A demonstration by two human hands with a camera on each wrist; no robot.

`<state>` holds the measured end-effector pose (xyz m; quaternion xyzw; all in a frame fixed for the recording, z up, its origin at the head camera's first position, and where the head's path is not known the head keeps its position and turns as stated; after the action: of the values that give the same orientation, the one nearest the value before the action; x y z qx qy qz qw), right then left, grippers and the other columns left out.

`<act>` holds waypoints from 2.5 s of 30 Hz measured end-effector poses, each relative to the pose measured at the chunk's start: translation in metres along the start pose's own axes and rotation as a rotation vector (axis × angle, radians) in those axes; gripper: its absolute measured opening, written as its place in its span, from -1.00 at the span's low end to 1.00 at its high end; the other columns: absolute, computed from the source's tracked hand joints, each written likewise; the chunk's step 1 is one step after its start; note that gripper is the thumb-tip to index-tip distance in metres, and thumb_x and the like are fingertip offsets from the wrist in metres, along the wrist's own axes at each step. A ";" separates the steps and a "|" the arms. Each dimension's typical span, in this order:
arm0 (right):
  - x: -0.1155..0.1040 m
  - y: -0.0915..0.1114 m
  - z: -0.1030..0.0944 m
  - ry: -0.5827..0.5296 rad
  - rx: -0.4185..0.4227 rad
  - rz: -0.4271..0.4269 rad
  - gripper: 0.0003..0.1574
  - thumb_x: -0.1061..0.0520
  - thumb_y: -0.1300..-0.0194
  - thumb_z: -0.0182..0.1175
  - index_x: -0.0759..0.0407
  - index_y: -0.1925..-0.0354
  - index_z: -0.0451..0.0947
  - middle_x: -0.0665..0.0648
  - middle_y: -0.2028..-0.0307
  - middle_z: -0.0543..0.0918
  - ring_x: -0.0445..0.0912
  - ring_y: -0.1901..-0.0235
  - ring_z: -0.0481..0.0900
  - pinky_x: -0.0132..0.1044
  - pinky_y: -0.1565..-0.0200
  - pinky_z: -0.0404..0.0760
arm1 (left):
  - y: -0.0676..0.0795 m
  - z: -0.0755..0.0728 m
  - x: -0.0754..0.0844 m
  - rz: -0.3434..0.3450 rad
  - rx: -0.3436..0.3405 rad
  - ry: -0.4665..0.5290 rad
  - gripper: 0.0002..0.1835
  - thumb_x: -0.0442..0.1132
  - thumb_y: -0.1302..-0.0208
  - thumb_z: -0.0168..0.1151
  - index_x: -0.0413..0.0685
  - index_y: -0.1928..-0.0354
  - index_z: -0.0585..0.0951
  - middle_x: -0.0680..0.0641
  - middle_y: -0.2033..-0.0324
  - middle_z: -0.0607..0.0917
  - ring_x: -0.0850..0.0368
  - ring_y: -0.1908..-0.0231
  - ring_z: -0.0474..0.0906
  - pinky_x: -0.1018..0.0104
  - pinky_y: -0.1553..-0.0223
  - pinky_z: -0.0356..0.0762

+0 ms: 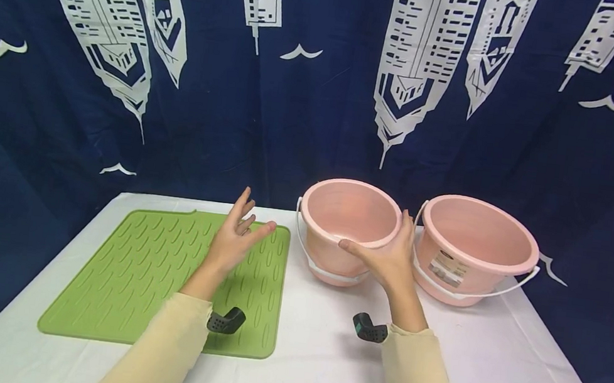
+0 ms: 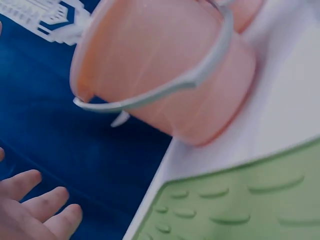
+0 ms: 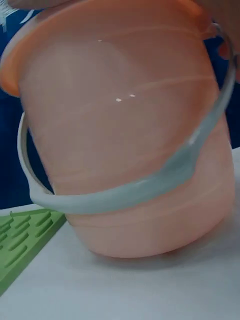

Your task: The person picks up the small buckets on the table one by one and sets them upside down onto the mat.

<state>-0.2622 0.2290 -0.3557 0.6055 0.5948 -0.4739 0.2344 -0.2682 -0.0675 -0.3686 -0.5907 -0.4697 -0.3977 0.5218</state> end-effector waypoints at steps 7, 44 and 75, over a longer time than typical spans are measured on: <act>0.009 0.005 0.002 -0.071 -0.031 0.004 0.88 0.06 0.19 0.71 0.05 -0.59 -0.56 0.30 -0.55 -0.44 0.17 -0.51 -0.47 0.17 -0.45 -0.18 | 0.016 0.007 0.006 0.031 -0.059 0.134 0.05 0.06 -0.20 0.47 0.47 -0.59 0.00 -0.08 -0.51 0.17 -0.13 -0.45 0.16 0.01 -0.42 0.11; 0.009 0.020 0.020 -0.432 0.081 -0.063 0.65 0.39 0.09 0.59 -0.07 -0.62 -0.32 0.02 -0.56 -0.05 -0.06 -0.49 0.01 -0.09 -0.39 0.25 | 0.025 0.007 0.010 0.104 -0.110 0.107 0.16 0.27 -0.05 0.51 0.43 -0.59 -0.01 -0.04 -0.50 0.19 -0.06 -0.42 0.21 0.12 -0.41 0.15; -0.025 0.037 0.038 -0.503 -0.269 -0.373 0.77 0.43 0.35 0.68 0.00 -0.61 -0.23 0.11 -0.53 0.01 0.05 -0.44 0.07 -0.39 -0.34 0.24 | 0.023 -0.014 0.006 0.236 -0.253 0.307 0.63 0.27 0.45 0.72 0.28 -0.62 -0.22 -0.07 -0.55 0.01 -0.37 -0.39 0.15 -0.27 -0.33 0.18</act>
<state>-0.2350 0.1778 -0.3612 0.3140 0.6760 -0.5606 0.3608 -0.2447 -0.0812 -0.3666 -0.6348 -0.2590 -0.4750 0.5517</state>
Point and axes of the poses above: each hand's wrist, its own y-axis away from the middle knuckle, its own z-axis out of the palm, x = y × z, the point moved 1 cm from there along -y, towards the middle knuckle
